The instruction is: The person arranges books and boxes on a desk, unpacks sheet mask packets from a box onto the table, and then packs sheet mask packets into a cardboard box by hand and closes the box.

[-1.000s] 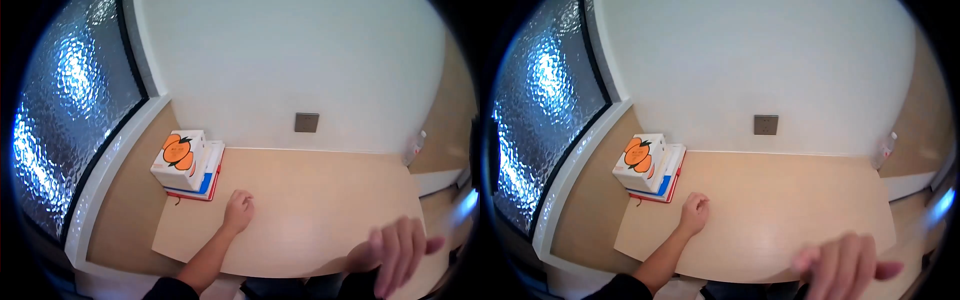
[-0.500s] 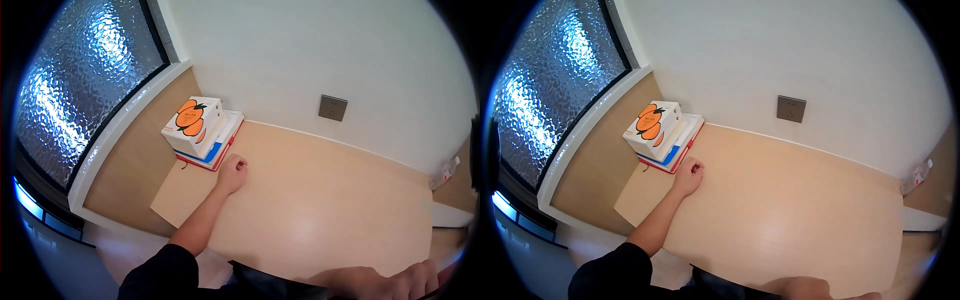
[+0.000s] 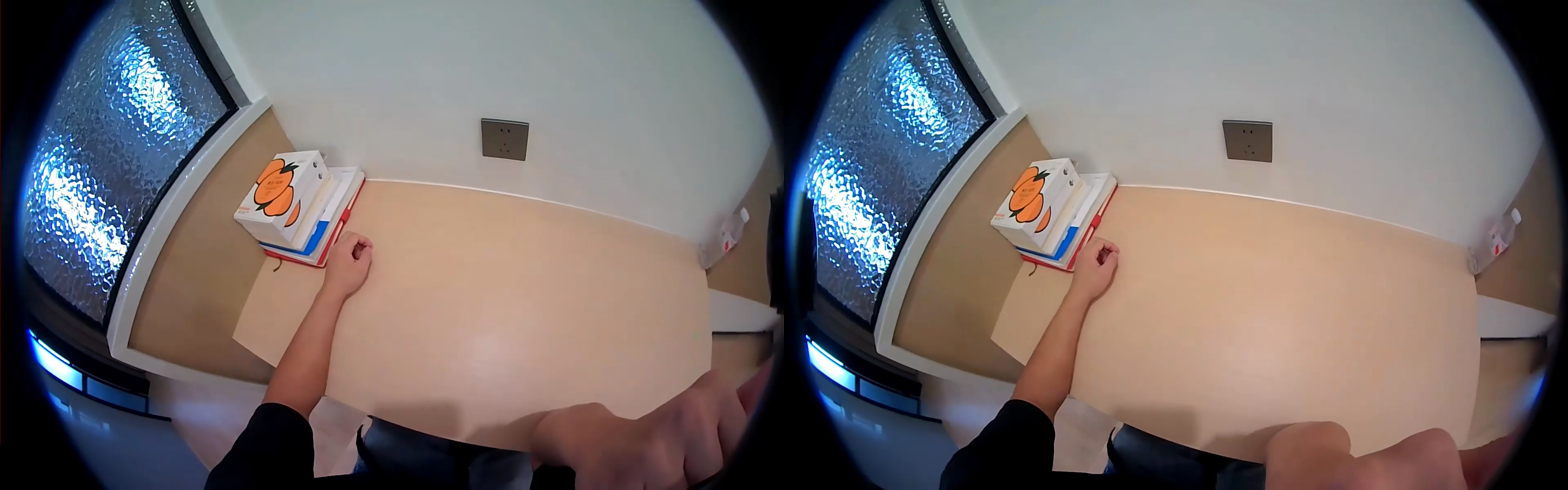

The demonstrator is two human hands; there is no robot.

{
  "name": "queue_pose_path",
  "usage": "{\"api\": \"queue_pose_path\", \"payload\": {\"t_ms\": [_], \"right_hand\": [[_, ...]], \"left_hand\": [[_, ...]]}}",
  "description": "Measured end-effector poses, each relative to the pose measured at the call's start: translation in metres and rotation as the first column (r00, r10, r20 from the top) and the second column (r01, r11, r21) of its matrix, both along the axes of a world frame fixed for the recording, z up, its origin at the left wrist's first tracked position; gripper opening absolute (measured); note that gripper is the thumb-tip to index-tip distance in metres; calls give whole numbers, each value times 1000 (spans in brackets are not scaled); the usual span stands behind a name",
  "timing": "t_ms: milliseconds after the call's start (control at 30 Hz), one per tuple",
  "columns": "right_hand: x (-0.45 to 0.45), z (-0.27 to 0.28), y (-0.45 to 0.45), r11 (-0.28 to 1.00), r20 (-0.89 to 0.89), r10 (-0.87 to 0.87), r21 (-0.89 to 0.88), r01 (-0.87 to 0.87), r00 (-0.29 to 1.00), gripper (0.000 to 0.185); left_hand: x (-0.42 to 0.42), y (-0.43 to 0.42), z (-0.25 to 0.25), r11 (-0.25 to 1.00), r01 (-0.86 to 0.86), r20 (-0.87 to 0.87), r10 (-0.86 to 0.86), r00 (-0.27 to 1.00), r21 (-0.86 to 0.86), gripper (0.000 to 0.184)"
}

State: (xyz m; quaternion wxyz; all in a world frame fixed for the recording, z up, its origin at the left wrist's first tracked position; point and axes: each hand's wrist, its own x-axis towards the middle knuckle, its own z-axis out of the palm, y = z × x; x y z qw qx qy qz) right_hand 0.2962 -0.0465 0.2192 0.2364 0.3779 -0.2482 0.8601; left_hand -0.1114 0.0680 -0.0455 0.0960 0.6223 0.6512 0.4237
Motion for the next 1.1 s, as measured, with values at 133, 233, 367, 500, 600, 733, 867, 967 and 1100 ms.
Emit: {"api": "queue_pose_path", "payload": {"t_ms": [133, 233, 367, 500, 600, 733, 867, 967, 1100], "right_hand": [[-9, -5, -11, 988, -94, -142, 50, 147, 985, 65], [-54, -21, -48, 811, -426, -577, -196, 552, 696, 69], [-57, -16, -52, 823, -421, -542, -90, 561, 727, 71], [-54, -15, -42, 841, -392, -506, -27, 540, 768, 71], [-55, -13, -44, 826, -376, -535, -46, 561, 757, 71], [-56, -15, -61, 775, -334, -625, -155, 613, 706, 71], [-59, -18, -71, 738, -328, -671, -203, 644, 665, 72], [-58, -16, -56, 805, -355, -576, -86, 587, 736, 71], [-58, -12, -46, 841, -357, -508, -9, 540, 784, 71]], "left_hand": [[-3, 0, -2, 1000, 21, 24, -22, 999, 7, 6], [-6, -1, -4, 999, 50, 64, -50, 997, -1, 5], [-4, -5, -1, 999, 51, 76, -50, 996, -8, 5], [-3, -6, -1, 998, 62, 66, -61, 996, -12, 7], [0, -6, 0, 998, 57, 102, -53, 993, -31, 7], [-1, -6, -1, 998, 60, 109, -56, 992, -35, 6], [-4, -4, 0, 998, 61, 96, -58, 994, -31, 5], [-8, -3, -5, 997, 79, 77, -77, 994, -12, 7], [-6, -4, -3, 996, 84, 108, -81, 991, -19, 7]]}}
